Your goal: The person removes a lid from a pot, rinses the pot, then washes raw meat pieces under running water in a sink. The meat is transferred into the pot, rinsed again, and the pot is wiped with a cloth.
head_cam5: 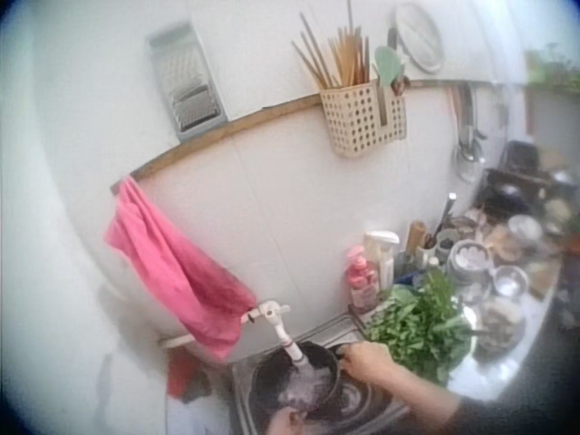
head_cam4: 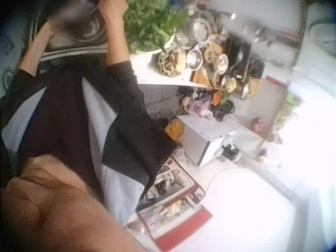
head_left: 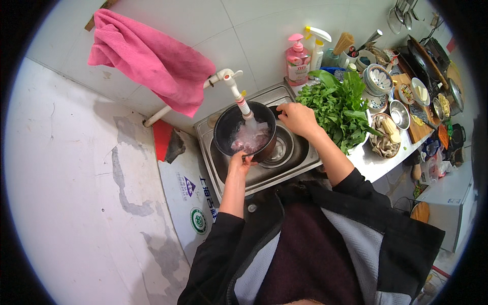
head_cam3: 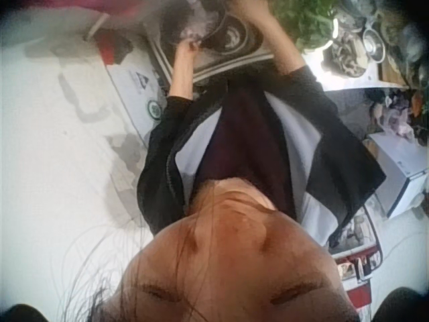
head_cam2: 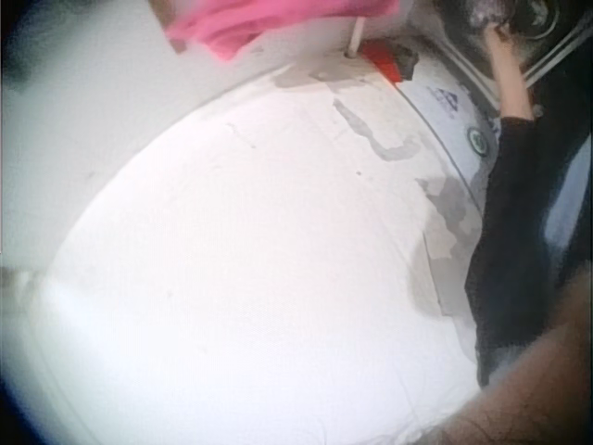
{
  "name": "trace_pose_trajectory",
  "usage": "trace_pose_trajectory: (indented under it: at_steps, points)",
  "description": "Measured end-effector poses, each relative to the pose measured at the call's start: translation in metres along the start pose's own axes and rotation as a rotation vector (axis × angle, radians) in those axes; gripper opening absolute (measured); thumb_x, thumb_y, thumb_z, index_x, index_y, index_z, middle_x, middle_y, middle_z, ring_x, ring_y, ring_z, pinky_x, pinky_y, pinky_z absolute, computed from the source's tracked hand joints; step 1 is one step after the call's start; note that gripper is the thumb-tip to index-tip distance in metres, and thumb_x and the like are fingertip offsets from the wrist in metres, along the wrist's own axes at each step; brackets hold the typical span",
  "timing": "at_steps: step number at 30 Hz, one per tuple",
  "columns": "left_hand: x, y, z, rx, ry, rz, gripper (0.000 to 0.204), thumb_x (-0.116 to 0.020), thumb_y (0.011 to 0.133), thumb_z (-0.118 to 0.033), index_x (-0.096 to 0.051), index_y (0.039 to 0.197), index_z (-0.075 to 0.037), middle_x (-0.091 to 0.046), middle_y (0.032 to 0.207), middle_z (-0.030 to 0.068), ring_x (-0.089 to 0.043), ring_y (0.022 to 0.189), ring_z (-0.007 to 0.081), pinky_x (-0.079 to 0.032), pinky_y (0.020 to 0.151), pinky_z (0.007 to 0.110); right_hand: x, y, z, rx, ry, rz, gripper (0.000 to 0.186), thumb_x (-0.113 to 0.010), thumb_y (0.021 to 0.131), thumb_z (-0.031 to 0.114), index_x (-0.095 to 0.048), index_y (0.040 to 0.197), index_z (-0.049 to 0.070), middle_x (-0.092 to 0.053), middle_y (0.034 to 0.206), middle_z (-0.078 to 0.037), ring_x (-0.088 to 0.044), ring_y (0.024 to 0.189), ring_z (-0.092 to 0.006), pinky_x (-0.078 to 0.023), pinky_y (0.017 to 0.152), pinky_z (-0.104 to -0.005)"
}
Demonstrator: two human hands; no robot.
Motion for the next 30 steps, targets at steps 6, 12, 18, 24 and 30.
trace_pose_trajectory:
  at_steps: [6,12,18,24,30]
  points:
    - [-0.003,-0.016,-0.007,-0.001,-0.030,-0.027,0.023,-0.045,0.073,0.002,-0.044,0.095,0.005,-0.048,0.096,0.0320,-0.057,0.059,0.0258,-0.040,0.031,0.013,0.002,0.003,0.000,-0.029,0.062,-0.097,0.020,-0.058,0.072,0.021,-0.064,0.089,0.012,-0.063,0.077,-0.010,-0.060,0.074,-0.0284,-0.048,0.065,-0.0395]
    - [-0.001,-0.016,-0.014,0.025,-0.006,0.063,0.029,-0.041,0.074,0.001,-0.042,0.102,0.005,-0.032,0.108,0.0480,-0.055,0.053,0.0214,-0.039,0.033,0.011,-0.010,-0.002,-0.004,-0.040,0.145,-0.087,0.016,-0.060,0.071,0.024,-0.066,0.081,0.013,-0.062,0.072,-0.011,-0.061,0.071,-0.0282,-0.048,0.064,-0.0397]
    - [0.008,-0.013,-0.025,0.139,-0.028,0.038,0.026,-0.040,0.073,0.003,-0.041,0.099,0.006,-0.031,0.109,0.0481,-0.057,0.085,0.0420,-0.034,0.027,0.012,-0.039,-0.029,-0.017,-0.123,0.112,0.128,0.021,-0.056,0.075,0.028,-0.066,0.075,0.010,-0.062,0.075,-0.015,-0.060,0.073,-0.0319,-0.049,0.066,-0.0414]
    - [-0.001,-0.022,-0.029,0.224,-0.021,0.064,0.033,-0.041,0.073,0.003,-0.040,0.105,0.008,-0.031,0.114,0.0454,-0.053,0.097,0.0399,-0.034,0.028,0.012,-0.071,-0.054,-0.021,-0.126,0.156,0.388,0.027,-0.051,0.078,0.025,-0.062,0.089,0.003,-0.061,0.090,-0.019,-0.059,0.087,-0.0325,-0.047,0.074,-0.0420]
    - [-0.004,-0.022,-0.031,0.252,0.048,0.041,0.035,-0.040,0.074,0.001,-0.039,0.109,0.010,-0.027,0.116,0.0472,-0.062,0.072,0.0237,-0.032,0.029,0.012,-0.082,-0.058,-0.024,-0.171,0.175,0.440,0.022,-0.050,0.072,0.009,-0.062,0.089,0.001,-0.061,0.092,-0.019,-0.059,0.088,-0.0316,-0.047,0.073,-0.0403]
Point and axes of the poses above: each hand's wrist, its own y-axis towards the middle knuckle, its own x-axis out of the back of the hand, z = x × y, the point moved 2 cm from there along y, towards the middle knuckle
